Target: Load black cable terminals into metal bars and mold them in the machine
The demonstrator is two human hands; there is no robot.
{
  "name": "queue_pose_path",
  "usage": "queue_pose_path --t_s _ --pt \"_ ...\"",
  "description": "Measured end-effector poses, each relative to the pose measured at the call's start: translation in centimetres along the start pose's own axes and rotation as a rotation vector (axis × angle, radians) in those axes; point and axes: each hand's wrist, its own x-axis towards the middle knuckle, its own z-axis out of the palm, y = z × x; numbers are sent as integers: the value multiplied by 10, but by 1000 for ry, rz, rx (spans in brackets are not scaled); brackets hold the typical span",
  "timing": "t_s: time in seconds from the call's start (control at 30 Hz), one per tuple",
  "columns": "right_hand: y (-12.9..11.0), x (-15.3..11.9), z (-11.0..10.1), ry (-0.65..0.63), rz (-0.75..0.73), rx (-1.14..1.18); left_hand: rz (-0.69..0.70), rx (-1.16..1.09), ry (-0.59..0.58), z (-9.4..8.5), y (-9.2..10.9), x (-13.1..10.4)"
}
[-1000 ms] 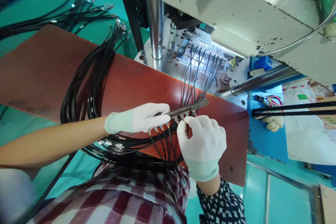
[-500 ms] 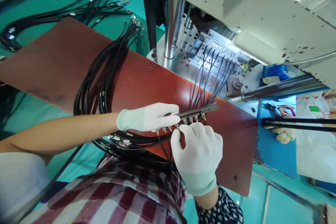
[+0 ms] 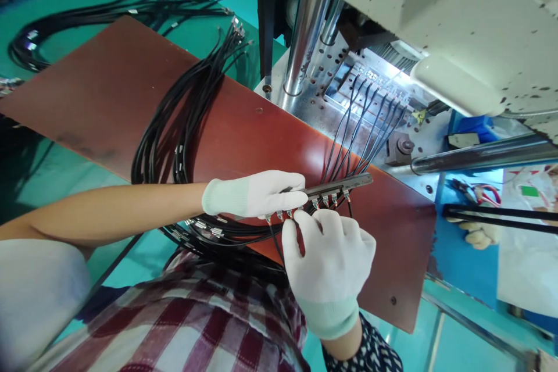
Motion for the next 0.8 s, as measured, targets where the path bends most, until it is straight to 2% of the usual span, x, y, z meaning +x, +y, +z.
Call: queue_pose_path --t_s 0.27,0.53,0.8 --pt "-7 7 12 36 15 27 -16 -68 -7 0 -1 0" --pt "-11 2 0 -21 -29 43 -74 -184 -21 1 -3 -2" --pt "-16 4 12 7 1 74 -30 -129 -1 1 -2 -2"
